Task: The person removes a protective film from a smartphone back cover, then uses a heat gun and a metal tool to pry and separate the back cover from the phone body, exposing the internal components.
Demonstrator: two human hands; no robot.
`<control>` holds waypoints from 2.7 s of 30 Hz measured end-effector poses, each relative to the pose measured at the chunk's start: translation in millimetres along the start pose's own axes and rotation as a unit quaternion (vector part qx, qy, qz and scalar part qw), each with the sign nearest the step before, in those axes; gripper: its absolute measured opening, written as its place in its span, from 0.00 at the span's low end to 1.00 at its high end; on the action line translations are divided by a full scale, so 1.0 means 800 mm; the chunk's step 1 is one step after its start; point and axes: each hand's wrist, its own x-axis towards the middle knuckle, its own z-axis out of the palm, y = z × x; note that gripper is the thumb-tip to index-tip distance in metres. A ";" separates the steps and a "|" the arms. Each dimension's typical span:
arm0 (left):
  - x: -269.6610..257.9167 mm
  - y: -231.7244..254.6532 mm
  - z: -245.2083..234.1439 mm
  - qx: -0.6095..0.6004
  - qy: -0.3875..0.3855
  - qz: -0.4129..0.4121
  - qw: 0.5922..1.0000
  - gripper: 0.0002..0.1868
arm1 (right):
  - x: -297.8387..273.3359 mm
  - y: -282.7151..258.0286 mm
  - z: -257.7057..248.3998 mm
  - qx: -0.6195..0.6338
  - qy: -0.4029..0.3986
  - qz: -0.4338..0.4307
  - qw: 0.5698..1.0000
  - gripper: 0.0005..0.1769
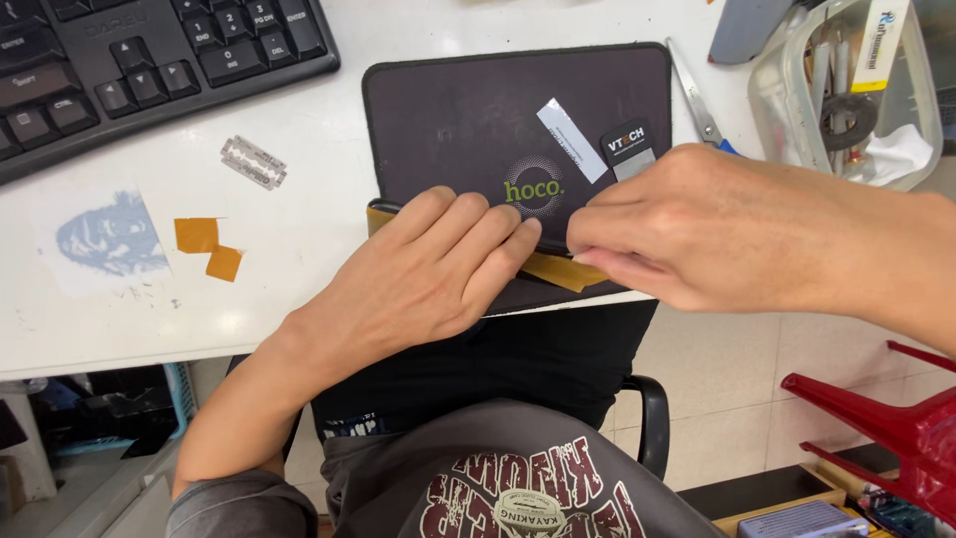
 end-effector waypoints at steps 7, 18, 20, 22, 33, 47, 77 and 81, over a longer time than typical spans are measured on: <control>0.002 0.002 0.002 0.007 0.008 0.015 1.000 0.17 | 0.007 -0.007 0.002 -0.007 -0.036 0.033 0.999 0.09; -0.002 0.004 0.005 0.013 0.010 0.023 1.000 0.19 | 0.012 -0.002 -0.006 -0.001 -0.069 0.104 0.992 0.09; -0.002 0.003 0.007 0.000 0.011 0.024 1.000 0.20 | 0.004 0.002 -0.005 0.000 -0.030 0.067 0.997 0.08; -0.003 0.003 0.007 -0.008 0.008 0.028 1.000 0.20 | -0.005 -0.001 -0.001 -0.048 0.032 -0.010 0.998 0.09; -0.005 0.010 0.009 -0.025 0.031 0.033 0.999 0.10 | -0.006 -0.015 0.012 -0.143 -0.048 0.045 0.987 0.11; 0.000 0.019 0.008 -0.055 0.004 -0.032 0.998 0.17 | -0.057 0.002 0.033 -0.110 0.034 0.014 0.993 0.16; 0.017 0.035 -0.011 -0.015 -0.099 -0.082 0.992 0.19 | -0.073 0.001 0.040 -0.004 0.049 0.126 0.991 0.09; 0.018 0.033 -0.012 -0.012 -0.096 -0.074 0.993 0.19 | -0.075 0.005 0.044 0.048 0.126 0.047 0.990 0.07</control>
